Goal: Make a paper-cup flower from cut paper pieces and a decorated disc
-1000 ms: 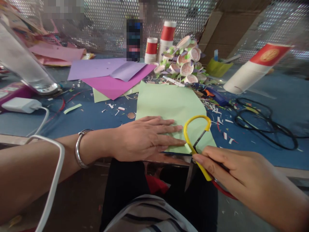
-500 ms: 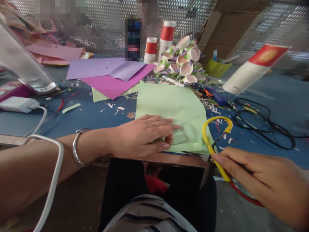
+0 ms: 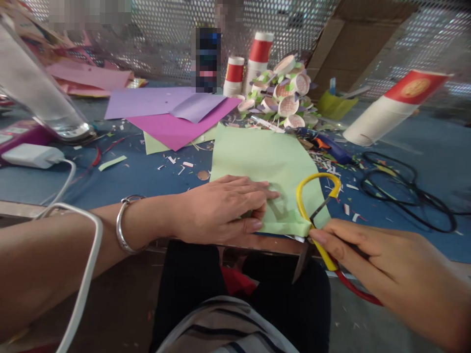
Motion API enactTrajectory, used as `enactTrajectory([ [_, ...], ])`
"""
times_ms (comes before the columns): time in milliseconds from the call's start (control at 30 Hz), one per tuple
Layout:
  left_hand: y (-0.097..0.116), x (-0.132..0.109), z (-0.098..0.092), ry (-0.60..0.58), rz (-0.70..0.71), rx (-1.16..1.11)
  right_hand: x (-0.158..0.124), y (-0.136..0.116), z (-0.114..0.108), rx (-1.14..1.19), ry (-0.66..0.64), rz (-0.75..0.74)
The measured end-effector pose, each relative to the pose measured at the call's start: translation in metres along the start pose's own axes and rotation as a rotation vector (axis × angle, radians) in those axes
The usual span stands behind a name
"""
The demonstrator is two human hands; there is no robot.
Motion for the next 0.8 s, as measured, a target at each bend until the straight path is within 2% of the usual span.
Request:
enactTrajectory([
  [67,0.000,0.000,-0.001,-0.006,0.009,-0.001,-0.002,0.003,0.000,0.004,-0.019,0.022],
  [267,0.002,-0.003,-0.001,0.061,0.086,0.026,-0.012,0.009,-0.006,0.004,0.045,0.071],
  [467,0.006,-0.007,0.001,0.140,0.126,0.102,-0.018,0.014,-0.010,-0.004,0.081,0.038],
  [700,0.008,-0.005,-0.002,0.116,0.108,0.076,-0.006,0.001,-0.002,0.070,0.005,0.006],
  [800,0.007,-0.005,-0.002,0.108,0.099,0.062,-0.006,0.002,-0.002,0.070,0.013,0.013],
])
Point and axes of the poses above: each hand's wrist, its own x-axis towards the middle knuckle, its own z-axis out of the palm, y = z × x, the point moved 4 cm from there along x, towards the middle knuckle, and after that the axes turned 11 degrees about x, right-handed, at the moved point
